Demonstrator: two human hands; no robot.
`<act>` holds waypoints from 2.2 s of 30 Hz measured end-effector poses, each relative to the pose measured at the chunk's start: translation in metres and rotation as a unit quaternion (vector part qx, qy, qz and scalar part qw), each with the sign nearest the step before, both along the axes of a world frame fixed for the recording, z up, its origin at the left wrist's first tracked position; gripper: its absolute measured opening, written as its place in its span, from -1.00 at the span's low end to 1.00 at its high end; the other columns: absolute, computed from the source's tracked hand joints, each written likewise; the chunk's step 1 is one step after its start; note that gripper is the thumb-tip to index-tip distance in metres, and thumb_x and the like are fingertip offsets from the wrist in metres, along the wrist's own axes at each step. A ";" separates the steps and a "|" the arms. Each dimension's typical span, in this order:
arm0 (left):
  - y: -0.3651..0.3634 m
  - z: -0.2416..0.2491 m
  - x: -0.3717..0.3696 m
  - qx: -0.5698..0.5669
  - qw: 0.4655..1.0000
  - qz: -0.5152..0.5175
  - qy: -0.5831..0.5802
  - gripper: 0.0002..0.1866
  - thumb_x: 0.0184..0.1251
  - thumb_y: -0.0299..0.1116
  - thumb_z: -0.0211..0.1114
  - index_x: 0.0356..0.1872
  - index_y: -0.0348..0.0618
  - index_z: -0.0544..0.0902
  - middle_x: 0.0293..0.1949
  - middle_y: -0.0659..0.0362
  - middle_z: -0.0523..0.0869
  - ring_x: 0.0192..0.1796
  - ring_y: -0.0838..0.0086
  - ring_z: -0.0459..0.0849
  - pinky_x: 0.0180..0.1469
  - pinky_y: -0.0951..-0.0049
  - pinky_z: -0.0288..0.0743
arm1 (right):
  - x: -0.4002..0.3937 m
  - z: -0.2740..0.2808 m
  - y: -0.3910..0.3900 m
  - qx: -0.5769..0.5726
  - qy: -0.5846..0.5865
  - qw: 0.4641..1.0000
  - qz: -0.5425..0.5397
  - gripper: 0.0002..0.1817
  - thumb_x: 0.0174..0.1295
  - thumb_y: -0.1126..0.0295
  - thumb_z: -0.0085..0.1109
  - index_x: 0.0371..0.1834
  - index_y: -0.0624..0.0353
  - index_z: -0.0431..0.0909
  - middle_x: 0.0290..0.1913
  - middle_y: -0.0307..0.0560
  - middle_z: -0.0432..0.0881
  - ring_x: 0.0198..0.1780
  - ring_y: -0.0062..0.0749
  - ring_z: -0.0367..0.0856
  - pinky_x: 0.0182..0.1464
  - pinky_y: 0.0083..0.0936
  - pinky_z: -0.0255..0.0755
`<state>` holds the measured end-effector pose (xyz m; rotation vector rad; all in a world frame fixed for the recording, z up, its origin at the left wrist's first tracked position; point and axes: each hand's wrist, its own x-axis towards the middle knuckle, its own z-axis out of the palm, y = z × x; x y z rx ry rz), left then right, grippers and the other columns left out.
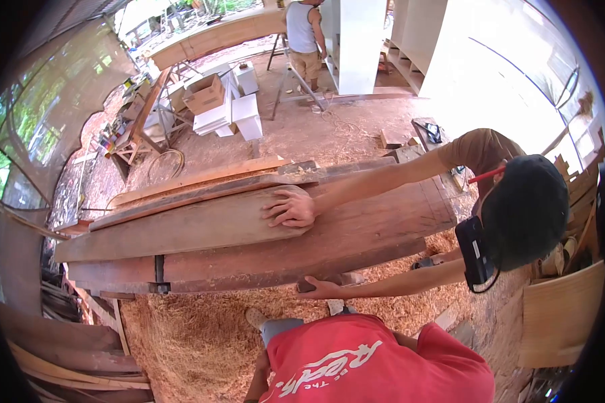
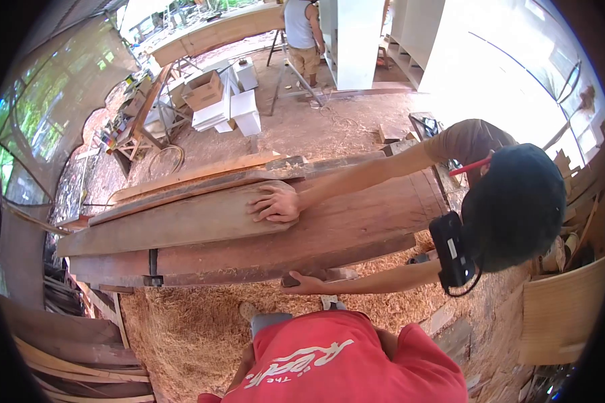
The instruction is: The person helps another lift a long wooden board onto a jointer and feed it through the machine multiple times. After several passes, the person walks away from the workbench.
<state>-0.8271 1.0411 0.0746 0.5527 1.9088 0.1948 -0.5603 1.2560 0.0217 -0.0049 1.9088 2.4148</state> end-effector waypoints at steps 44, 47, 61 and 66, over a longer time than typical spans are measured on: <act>-0.070 -0.046 -0.237 0.082 0.969 0.210 -0.096 -0.75 0.12 -0.25 0.04 -0.32 -0.23 0.48 -0.57 0.08 0.56 -0.57 0.38 0.58 -0.59 0.44 0.46 | 0.012 -0.037 -0.299 0.675 -0.508 0.207 0.494 -0.74 0.15 0.21 -0.11 -0.23 0.14 0.41 -0.17 -0.03 0.48 -0.29 -0.29 0.49 -0.30 -0.41 0.39; -0.125 -0.052 -0.199 0.005 0.985 0.129 -0.117 -0.71 0.13 -0.19 -0.02 -0.37 -0.21 0.51 -0.55 0.02 0.58 -0.52 0.27 0.60 -0.52 0.33 0.47 | 0.027 -0.057 -0.307 0.730 -0.451 0.131 0.496 -0.74 0.16 0.21 -0.12 -0.27 0.13 0.46 -0.20 -0.04 0.52 -0.33 -0.30 0.52 -0.33 -0.42 0.42; -0.240 -0.081 -0.155 0.042 0.905 -0.395 0.150 -0.57 -0.17 0.01 0.13 -0.40 -0.14 0.59 -0.44 -0.06 0.61 -0.29 0.07 0.57 -0.21 0.21 0.44 | 0.021 -0.066 -0.305 0.615 -0.566 0.394 0.381 -0.68 0.07 0.21 -0.01 -0.14 0.12 0.38 -0.38 -0.12 0.53 -0.50 -0.44 0.51 -0.54 -0.53 0.34; -0.221 -0.062 -0.154 0.124 0.881 -0.420 0.179 -0.69 -0.23 -0.12 0.19 -0.50 -0.13 0.55 -0.49 -0.02 0.60 -0.35 0.13 0.59 -0.29 0.23 0.46 | 0.010 -0.053 -0.320 0.628 -0.553 0.364 0.409 -0.71 0.07 0.22 -0.03 -0.21 0.14 0.42 -0.38 -0.09 0.54 -0.43 -0.38 0.53 -0.50 -0.47 0.37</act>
